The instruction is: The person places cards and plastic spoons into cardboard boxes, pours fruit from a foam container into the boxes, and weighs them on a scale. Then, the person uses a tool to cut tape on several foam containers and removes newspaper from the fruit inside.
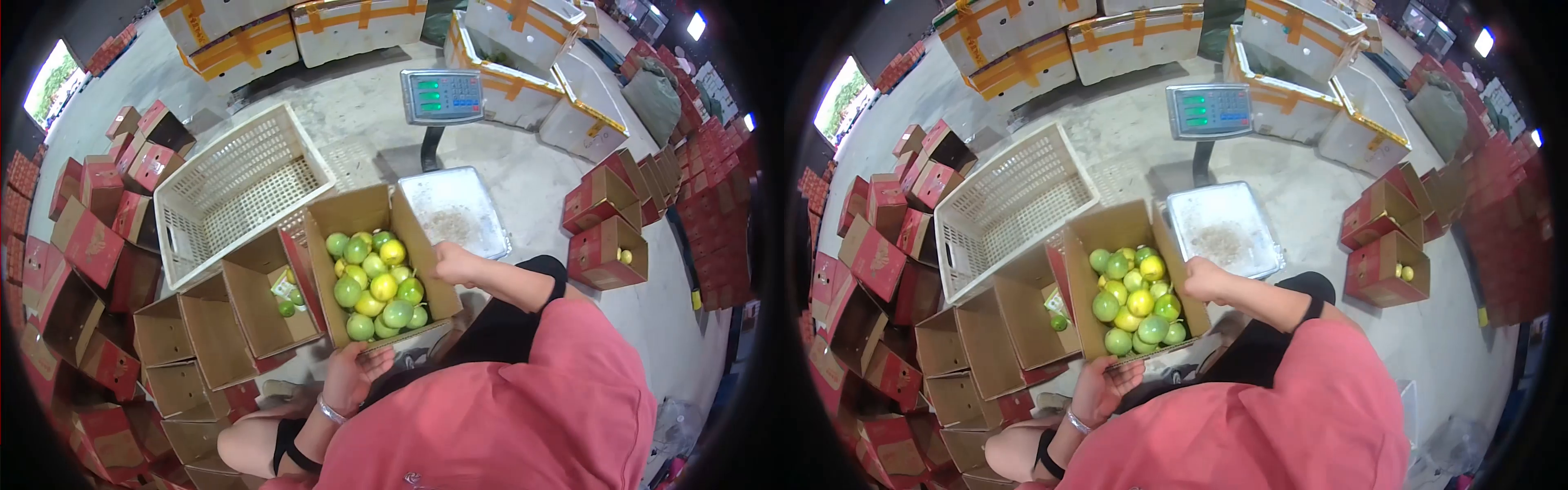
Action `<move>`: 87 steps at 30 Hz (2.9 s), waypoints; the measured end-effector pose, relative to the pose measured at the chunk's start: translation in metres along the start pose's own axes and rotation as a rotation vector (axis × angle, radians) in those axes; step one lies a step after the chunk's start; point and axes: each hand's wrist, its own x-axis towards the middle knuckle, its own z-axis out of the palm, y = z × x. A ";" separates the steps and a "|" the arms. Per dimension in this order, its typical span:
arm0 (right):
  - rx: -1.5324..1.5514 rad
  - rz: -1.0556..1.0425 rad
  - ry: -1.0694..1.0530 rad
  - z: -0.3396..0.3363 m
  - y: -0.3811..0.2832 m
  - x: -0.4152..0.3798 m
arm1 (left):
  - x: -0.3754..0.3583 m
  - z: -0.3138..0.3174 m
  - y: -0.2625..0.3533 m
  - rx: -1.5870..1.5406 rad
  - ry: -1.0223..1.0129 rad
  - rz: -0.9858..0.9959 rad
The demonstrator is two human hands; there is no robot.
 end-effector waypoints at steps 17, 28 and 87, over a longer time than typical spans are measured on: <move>0.220 0.187 0.236 -0.140 0.136 -0.023 | 0.090 0.125 0.035 0.897 -0.071 0.610; -0.537 -0.327 0.294 -0.214 0.062 0.072 | 0.162 0.251 -0.016 1.820 -0.066 0.893; 0.876 -0.326 -0.148 -0.161 0.046 0.023 | 0.166 0.262 0.001 0.404 -0.347 0.489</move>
